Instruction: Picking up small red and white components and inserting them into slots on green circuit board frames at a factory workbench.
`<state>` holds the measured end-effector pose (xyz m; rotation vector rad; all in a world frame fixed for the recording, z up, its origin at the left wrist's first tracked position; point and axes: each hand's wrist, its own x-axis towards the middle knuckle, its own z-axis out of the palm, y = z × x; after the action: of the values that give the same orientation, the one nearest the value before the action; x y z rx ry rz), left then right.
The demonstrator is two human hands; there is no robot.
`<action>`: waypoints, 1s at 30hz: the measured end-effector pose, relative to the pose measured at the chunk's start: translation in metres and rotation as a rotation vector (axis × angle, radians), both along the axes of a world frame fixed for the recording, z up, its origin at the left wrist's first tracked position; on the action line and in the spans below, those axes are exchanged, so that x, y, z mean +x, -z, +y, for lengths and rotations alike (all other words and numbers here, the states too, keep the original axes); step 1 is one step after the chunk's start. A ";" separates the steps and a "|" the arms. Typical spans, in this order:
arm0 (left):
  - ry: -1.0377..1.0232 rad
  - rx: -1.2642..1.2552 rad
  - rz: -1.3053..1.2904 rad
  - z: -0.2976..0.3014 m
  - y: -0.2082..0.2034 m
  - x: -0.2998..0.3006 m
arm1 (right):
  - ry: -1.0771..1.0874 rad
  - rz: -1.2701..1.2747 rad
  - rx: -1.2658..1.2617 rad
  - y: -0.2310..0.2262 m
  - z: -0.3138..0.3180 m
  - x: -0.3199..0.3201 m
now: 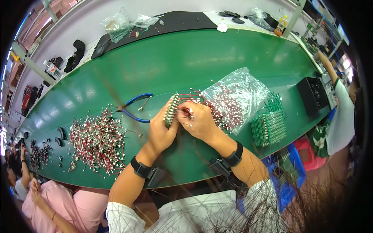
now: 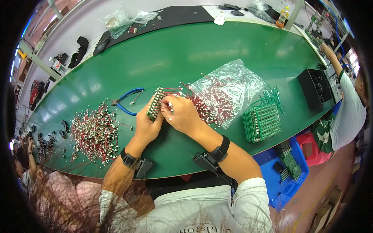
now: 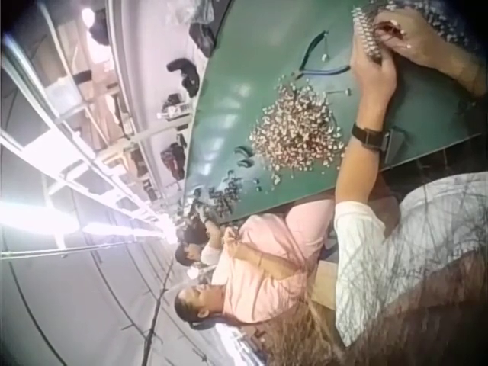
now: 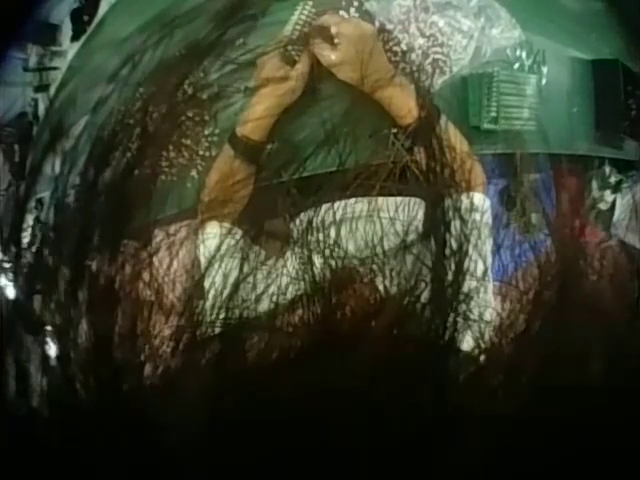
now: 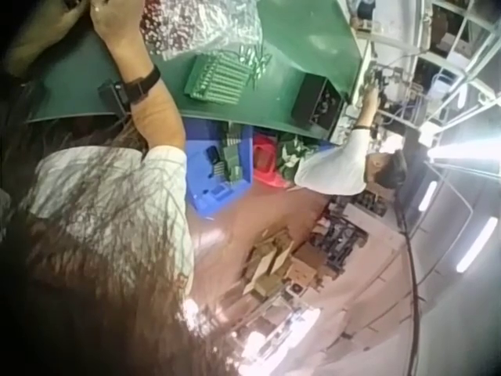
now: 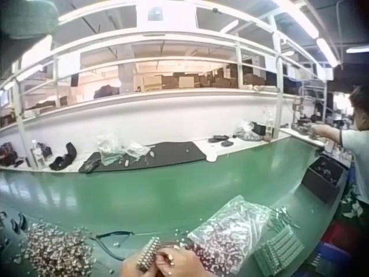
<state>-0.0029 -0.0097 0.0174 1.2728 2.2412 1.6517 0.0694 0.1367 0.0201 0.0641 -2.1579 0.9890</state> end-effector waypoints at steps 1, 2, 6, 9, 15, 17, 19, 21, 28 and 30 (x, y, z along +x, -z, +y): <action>0.000 -0.001 -0.001 0.000 0.000 0.000 | 0.003 0.012 0.033 0.000 0.000 0.000; 0.005 0.007 0.030 -0.001 -0.001 -0.001 | 0.003 0.012 0.032 0.000 0.000 0.000; 0.014 0.034 0.118 0.000 -0.001 -0.001 | -0.009 0.051 0.026 -0.004 0.000 0.001; 0.012 0.012 0.039 0.001 -0.001 0.001 | 0.001 0.062 0.034 -0.004 0.000 0.002; 0.015 -0.025 -0.053 -0.005 -0.001 0.002 | 0.009 0.084 0.037 -0.002 -0.003 -0.001; 0.016 -0.027 -0.036 -0.005 -0.003 0.003 | 0.016 0.086 0.032 -0.001 -0.003 -0.002; 0.023 -0.024 -0.019 -0.004 -0.003 0.003 | 0.019 0.107 0.035 -0.001 -0.002 -0.002; 0.037 0.024 0.041 -0.001 -0.001 0.002 | 0.014 0.090 0.027 -0.005 -0.002 0.002; -0.059 0.154 -0.253 -0.002 0.021 -0.005 | -0.013 -0.002 0.008 0.002 -0.006 -0.007; -0.078 0.184 -0.306 -0.004 0.029 -0.011 | 0.005 -0.034 0.053 0.011 -0.005 -0.009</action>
<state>-0.0144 -0.0135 -0.0117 0.8971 2.0195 1.9657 0.0605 0.1314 0.0088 0.0675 -2.2149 0.9359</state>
